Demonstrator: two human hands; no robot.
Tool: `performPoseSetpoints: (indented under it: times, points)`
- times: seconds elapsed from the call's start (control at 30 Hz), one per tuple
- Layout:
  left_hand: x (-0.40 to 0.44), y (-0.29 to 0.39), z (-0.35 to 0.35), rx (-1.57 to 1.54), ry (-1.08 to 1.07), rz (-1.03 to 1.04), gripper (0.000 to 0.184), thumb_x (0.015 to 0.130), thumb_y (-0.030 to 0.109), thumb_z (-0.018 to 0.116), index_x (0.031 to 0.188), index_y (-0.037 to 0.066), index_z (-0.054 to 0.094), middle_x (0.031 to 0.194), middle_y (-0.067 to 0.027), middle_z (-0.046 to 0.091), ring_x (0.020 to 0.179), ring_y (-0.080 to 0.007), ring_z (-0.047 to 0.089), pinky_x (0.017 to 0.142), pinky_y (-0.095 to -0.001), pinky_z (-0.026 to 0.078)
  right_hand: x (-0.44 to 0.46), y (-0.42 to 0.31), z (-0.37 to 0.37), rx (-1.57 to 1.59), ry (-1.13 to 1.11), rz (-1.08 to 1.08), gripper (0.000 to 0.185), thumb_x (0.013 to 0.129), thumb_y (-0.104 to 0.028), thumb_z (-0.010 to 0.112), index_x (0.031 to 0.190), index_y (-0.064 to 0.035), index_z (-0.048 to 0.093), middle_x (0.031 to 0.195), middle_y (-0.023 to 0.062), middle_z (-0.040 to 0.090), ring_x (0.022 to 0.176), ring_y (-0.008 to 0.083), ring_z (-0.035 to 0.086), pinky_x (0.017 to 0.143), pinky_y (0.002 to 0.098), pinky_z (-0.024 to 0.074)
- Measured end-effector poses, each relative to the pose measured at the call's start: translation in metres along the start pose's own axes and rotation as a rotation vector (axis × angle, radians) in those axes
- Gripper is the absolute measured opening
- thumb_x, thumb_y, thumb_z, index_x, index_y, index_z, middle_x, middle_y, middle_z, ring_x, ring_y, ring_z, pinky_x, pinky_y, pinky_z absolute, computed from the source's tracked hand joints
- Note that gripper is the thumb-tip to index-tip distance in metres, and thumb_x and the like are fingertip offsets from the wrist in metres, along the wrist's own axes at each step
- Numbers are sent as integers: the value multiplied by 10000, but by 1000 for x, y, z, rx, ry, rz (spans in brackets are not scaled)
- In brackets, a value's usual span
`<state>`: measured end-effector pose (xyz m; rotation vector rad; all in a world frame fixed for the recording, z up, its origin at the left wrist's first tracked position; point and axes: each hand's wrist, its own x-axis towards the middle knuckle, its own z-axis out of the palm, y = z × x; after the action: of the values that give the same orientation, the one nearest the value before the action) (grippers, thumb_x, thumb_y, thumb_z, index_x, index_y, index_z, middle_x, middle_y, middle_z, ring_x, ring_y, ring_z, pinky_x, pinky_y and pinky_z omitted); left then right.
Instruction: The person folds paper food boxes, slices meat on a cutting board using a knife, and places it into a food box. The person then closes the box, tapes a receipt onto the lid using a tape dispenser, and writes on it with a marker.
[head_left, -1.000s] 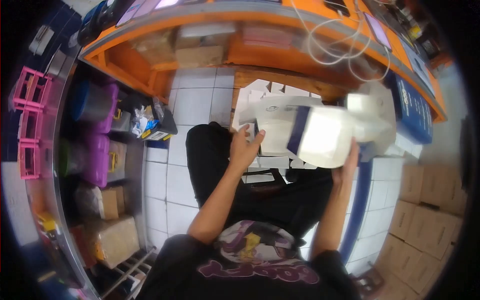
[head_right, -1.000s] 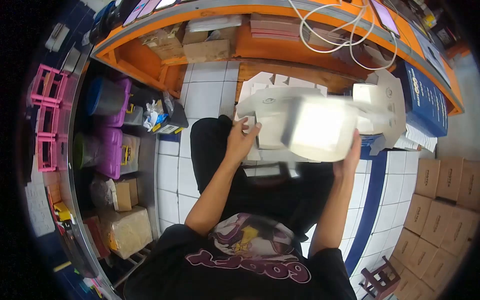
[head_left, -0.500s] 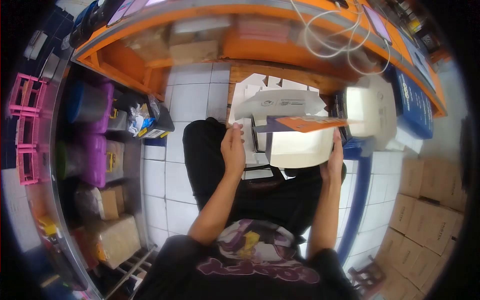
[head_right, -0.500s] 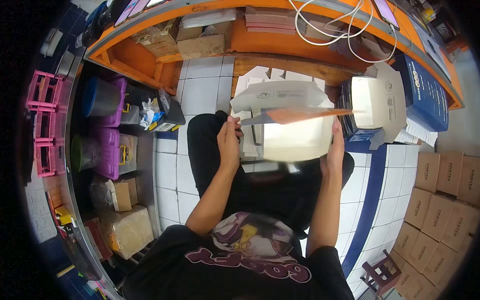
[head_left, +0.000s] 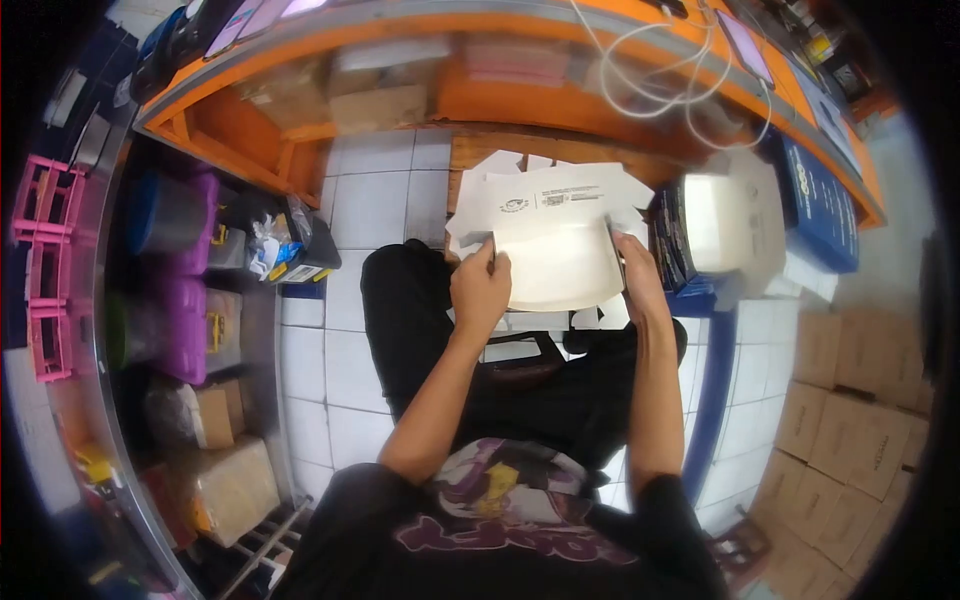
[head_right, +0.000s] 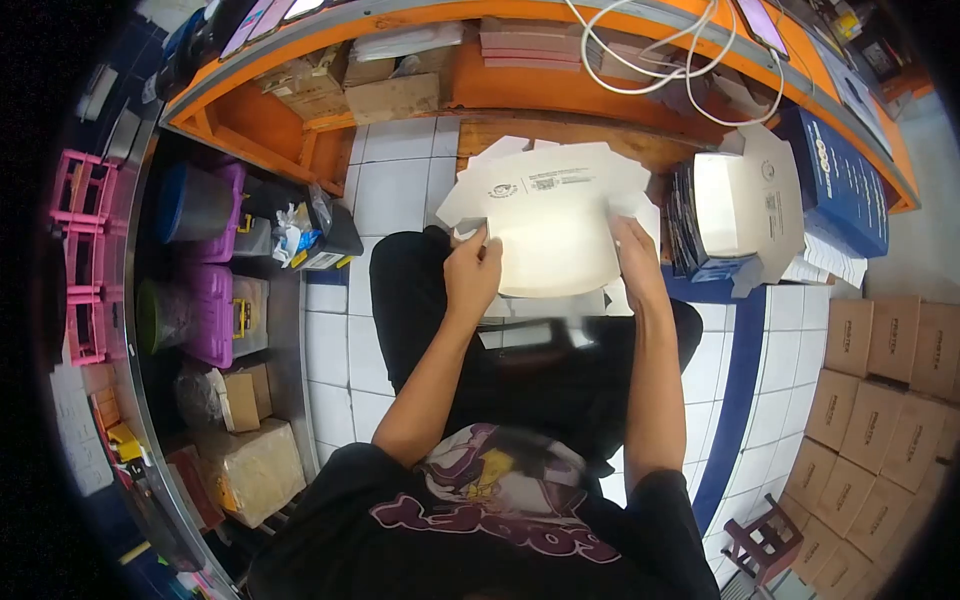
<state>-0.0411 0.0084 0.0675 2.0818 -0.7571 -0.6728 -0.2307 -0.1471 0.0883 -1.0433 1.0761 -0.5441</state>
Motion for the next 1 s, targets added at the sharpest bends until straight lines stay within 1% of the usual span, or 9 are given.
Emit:
performPoseSetpoints:
  times: [0.07,0.1,0.23,0.37,0.47,0.77,0.83,0.93,1.0]
  points:
    - [7,-30,25,-304,113,17,387,978,283,625,1302,77,668,1032,-262,693,951,-332,694,868,-379,524,8,5,-2,-230,39,-77,446,1030,-330,543,1226,57,649,1158,105,671,1051,169,599,940,302,456]
    - [5,-24,26,-536,90,-108,455,1027,334,610,1343,8,636,1268,-225,646,1156,-248,623,987,-323,462,9,4,1,-265,53,-100,469,1026,-348,544,1202,72,655,1145,112,672,1026,172,590,920,302,456]
    - [-9,-14,22,-1218,-13,-282,524,1058,291,577,1421,-83,525,1414,-116,582,1287,-186,542,1077,-306,414,11,-7,2,-401,39,-4,419,1037,-274,497,1251,53,648,1119,115,703,1026,176,631,926,288,475]
    - [-9,-1,20,-1185,53,-273,450,1044,272,613,1352,-54,581,1326,-95,622,1206,-155,567,1044,-284,429,15,4,1,-363,60,-144,457,1043,-284,495,1337,46,610,1197,135,699,1076,195,645,953,296,486]
    - [-2,-9,26,-1141,78,-253,386,1036,270,625,1259,-45,621,1205,-72,656,1098,-136,594,970,-275,460,13,-9,3,-245,-18,23,493,1045,-281,498,1384,71,565,1250,160,685,1112,216,651,976,302,491]
    - [7,-14,35,-893,240,-355,349,996,268,675,1134,-51,650,1015,-82,677,928,-139,613,838,-279,486,51,13,-9,-544,-25,-108,464,1028,-287,519,1185,124,665,1091,198,725,1008,232,680,902,330,511]
    - [6,-8,33,-883,255,-379,348,992,264,680,1139,-49,641,1002,-80,677,915,-141,613,834,-281,486,57,12,-9,-903,5,-109,453,1012,-349,503,1246,-6,683,1217,233,700,1110,377,673,963,392,497]
    - [6,-7,31,-837,281,-430,364,984,264,695,1159,-46,620,998,-81,676,910,-145,613,828,-280,487,39,-19,10,-1198,137,99,453,1001,-386,501,1254,-61,690,1202,245,692,1124,410,661,976,414,497]
    - [7,-13,31,-803,296,-454,382,980,268,705,1175,-45,608,1007,-83,676,918,-146,614,825,-276,487,44,-2,0,-1039,112,32,479,1004,-400,491,1287,-58,672,1243,223,685,1161,380,647,998,416,485]
